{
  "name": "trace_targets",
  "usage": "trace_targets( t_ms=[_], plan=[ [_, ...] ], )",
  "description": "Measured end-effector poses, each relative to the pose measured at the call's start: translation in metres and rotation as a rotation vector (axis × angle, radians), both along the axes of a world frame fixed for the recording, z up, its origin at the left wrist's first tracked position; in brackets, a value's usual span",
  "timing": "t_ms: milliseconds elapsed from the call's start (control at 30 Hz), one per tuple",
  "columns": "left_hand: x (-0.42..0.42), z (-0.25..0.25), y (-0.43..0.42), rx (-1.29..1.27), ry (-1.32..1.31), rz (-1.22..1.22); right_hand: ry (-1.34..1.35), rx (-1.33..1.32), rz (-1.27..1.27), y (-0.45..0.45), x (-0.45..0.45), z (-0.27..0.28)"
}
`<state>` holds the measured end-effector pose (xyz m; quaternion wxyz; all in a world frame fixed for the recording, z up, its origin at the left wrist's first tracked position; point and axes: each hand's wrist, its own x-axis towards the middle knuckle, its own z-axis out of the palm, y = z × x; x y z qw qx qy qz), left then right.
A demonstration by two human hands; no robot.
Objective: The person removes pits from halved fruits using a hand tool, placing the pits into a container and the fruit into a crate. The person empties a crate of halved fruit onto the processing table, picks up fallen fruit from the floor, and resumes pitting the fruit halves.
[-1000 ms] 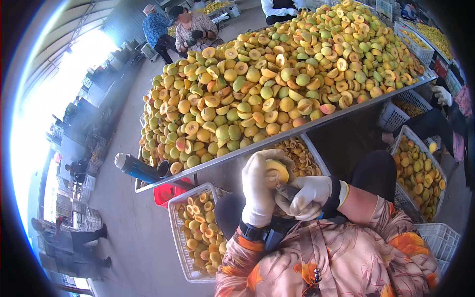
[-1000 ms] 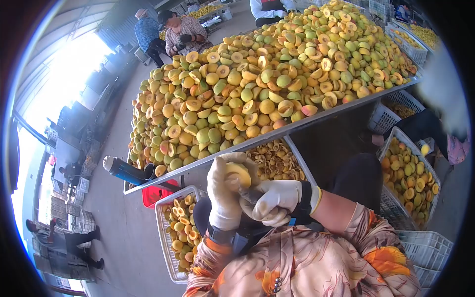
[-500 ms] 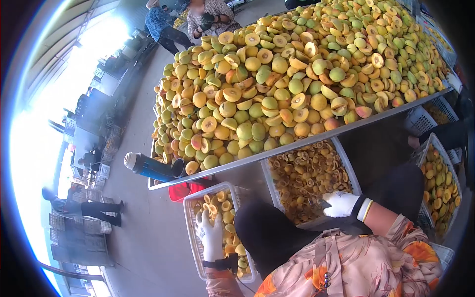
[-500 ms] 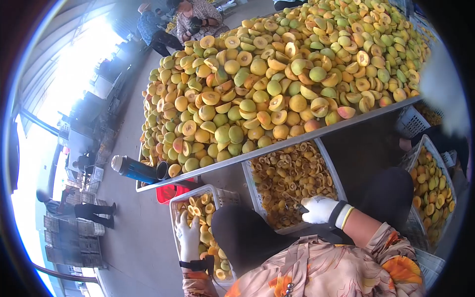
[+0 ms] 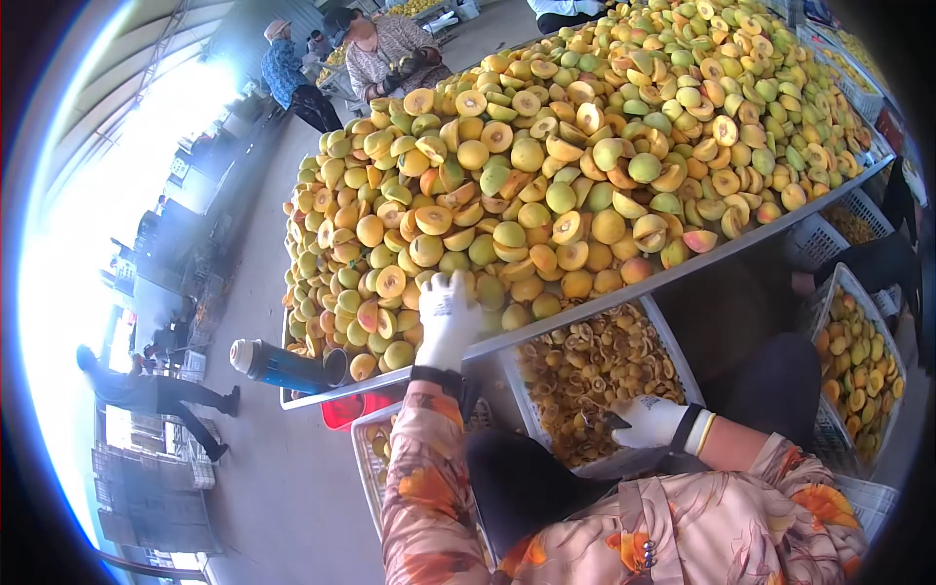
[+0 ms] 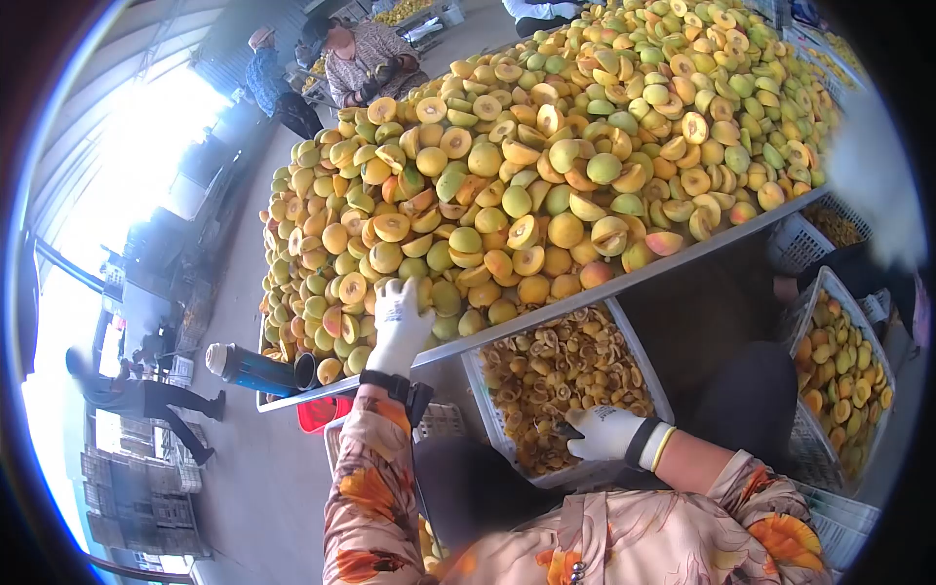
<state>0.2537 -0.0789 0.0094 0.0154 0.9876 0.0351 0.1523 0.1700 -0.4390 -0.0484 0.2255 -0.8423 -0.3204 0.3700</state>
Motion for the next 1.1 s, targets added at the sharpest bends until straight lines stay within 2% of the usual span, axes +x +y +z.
trace_targets(
  t_ms=[33,100,133,233,267,367,500,600,767,867,967,1067,1100],
  plan=[
    [-0.013,-0.002,0.004,-0.142,-0.188,-0.006,-0.005,0.023,-0.024,0.0,0.001,0.0],
    [-0.039,-0.005,0.01,-1.142,-0.238,0.072,-0.108,0.211,-0.1,0.001,0.001,0.003],
    [-0.059,0.003,-0.002,-1.382,-0.285,-0.007,-0.156,0.32,-0.137,0.003,0.0,0.014],
    [-0.115,0.019,-0.059,-1.017,-0.481,-0.067,-0.278,0.579,-0.196,0.016,-0.014,0.067],
    [-0.13,0.031,-0.082,-1.364,-0.451,-0.037,-0.322,0.619,-0.165,0.021,-0.019,0.086],
    [-0.157,0.029,-0.111,-1.78,-0.339,-0.101,-0.365,0.686,-0.097,0.028,-0.037,0.114],
    [-0.181,0.052,-0.161,-1.493,-0.374,-0.102,-0.449,0.772,-0.077,0.023,-0.06,0.128],
    [-0.198,0.084,-0.196,-1.724,-0.409,-0.033,-0.472,0.841,-0.12,0.016,-0.073,0.129],
    [-0.208,0.077,-0.218,-1.679,-0.51,-0.096,-0.52,0.879,-0.163,0.011,-0.087,0.11],
    [-0.211,0.08,-0.225,-1.622,-0.539,-0.121,-0.493,0.735,-0.179,0.001,-0.093,0.117],
    [-0.216,0.084,-0.216,-1.526,-0.368,-0.117,-0.551,0.591,-0.03,-0.014,-0.089,0.14],
    [-0.211,0.091,-0.216,-1.443,-0.319,-0.147,-0.44,0.622,0.017,-0.021,-0.081,0.136],
    [-0.21,0.092,-0.211,-1.482,-0.21,-0.144,-0.365,0.598,0.031,-0.025,-0.079,0.143]
  ],
)
